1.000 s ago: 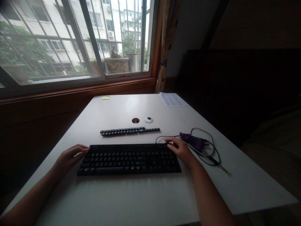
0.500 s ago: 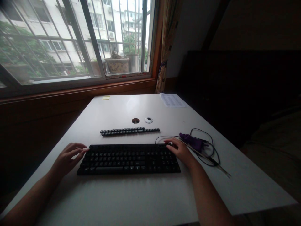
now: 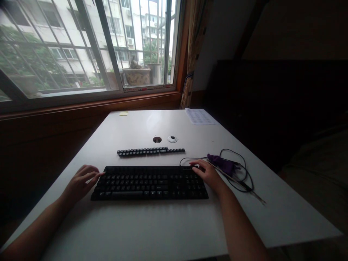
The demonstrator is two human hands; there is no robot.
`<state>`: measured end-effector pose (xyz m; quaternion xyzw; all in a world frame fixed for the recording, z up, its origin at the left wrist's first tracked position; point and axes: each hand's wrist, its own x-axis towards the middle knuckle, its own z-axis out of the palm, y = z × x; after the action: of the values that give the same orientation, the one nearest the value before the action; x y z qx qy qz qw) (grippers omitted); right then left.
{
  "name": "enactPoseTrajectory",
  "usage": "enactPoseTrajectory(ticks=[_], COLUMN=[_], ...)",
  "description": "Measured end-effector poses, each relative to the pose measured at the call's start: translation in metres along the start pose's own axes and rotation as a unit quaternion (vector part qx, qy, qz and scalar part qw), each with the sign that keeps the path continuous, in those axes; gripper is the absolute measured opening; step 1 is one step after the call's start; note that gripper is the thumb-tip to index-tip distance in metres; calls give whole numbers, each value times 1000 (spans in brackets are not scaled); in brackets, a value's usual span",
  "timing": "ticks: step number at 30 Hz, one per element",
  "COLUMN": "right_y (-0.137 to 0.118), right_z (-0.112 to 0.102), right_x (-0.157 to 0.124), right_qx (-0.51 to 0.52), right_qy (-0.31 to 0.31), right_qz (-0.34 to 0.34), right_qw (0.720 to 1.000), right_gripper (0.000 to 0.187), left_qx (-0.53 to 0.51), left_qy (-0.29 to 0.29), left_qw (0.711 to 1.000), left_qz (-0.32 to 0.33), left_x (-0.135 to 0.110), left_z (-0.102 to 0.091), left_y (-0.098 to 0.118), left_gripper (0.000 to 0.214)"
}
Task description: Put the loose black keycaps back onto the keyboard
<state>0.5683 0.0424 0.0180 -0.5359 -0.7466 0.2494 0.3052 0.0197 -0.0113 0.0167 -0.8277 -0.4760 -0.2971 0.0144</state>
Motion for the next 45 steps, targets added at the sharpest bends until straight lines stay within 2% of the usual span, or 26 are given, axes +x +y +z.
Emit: enactPoseTrajectory(ticks=[4,8,11,14,17,20,24,28,33,37,45], right_y=[-3,-3,-3,-3,-4,-3,-2,-2,-2,-3,-2], right_z=[0,0,0,0,0,1,1,1,1,0,0], right_x=[0,0,0,1,1,1,1,1,1,1,1], right_qx=[2,1,2,2,-2,-4,-10,-16,-15,-11,-9], right_qy=[1,5,8,7,4,4,8,5,6,3,2], right_qz=[2,1,1,1,2,2,4,7,5,7,0], right_qw=[1000,1000,1000,1000,1000,1000,1000,1000,1000,1000,1000], right_gripper=[28,29,29,29,28,28,28,27,26,27,27], left_qx=[-20,-66,-124,-175,-194,-207,-211,-221,-217,-212,-206], left_qy=[31,71,51,14,-14,-32,-34,-40,-28,-35,-40], left_qw=[999,988,970,954,950,948,942,943,940,943,946], left_qz=[-6,-116,-201,-242,-244,-239,-257,-248,-262,-254,-247], left_x=[-3,-4,-1,4,7,7,6,6,6,6,4], left_z=[0,1,5,11,14,14,11,13,13,13,14], left_y=[3,4,2,-2,-7,-9,-10,-10,-9,-9,-12], left_gripper=[24,24,28,40,50,49,46,54,46,53,49])
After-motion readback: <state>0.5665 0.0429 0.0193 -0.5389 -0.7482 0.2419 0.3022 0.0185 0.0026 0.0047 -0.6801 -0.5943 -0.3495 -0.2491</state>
